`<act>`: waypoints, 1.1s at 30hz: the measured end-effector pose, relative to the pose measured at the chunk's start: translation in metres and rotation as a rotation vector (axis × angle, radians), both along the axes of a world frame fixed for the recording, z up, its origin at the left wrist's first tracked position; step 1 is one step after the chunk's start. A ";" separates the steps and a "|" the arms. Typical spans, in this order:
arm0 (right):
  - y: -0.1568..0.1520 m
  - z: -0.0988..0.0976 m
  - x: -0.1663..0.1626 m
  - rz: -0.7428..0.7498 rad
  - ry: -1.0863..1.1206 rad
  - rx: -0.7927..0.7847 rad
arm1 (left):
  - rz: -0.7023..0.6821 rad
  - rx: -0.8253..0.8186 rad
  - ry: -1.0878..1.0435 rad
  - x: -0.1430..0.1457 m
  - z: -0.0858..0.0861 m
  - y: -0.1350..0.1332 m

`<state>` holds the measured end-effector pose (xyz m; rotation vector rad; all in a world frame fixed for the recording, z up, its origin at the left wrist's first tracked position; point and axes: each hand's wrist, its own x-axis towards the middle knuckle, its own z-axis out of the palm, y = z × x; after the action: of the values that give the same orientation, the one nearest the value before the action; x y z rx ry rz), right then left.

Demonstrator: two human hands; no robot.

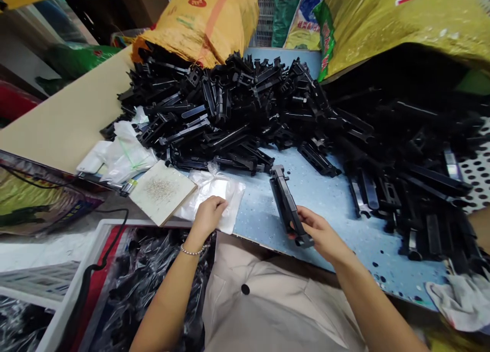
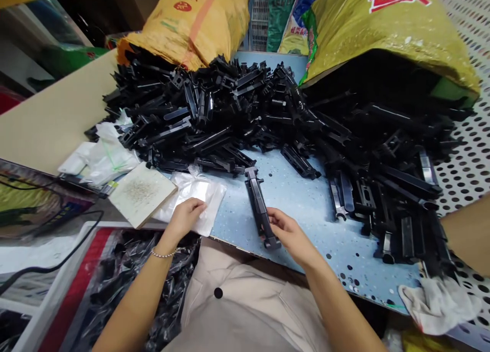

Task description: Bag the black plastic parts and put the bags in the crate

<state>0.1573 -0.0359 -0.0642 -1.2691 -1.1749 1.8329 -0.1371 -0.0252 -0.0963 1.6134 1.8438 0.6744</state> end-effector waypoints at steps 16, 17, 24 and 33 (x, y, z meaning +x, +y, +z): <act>0.037 -0.028 -0.137 -0.066 0.411 -0.064 | 0.147 0.190 -0.167 -0.018 0.007 -0.009; 0.036 -0.028 -0.135 -0.092 0.385 -0.032 | 0.118 0.259 -0.059 -0.019 0.010 -0.012; 0.000 -0.013 -0.088 0.159 0.556 -0.377 | -0.093 0.176 0.262 -0.029 0.013 -0.014; 0.001 -0.038 -0.118 0.159 0.509 -0.398 | -0.512 0.181 -0.016 0.004 0.047 -0.048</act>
<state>0.0397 -0.0350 -0.1018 -0.8298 -0.6672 2.4067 -0.1330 -0.0731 -0.0493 2.0803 1.2990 0.6266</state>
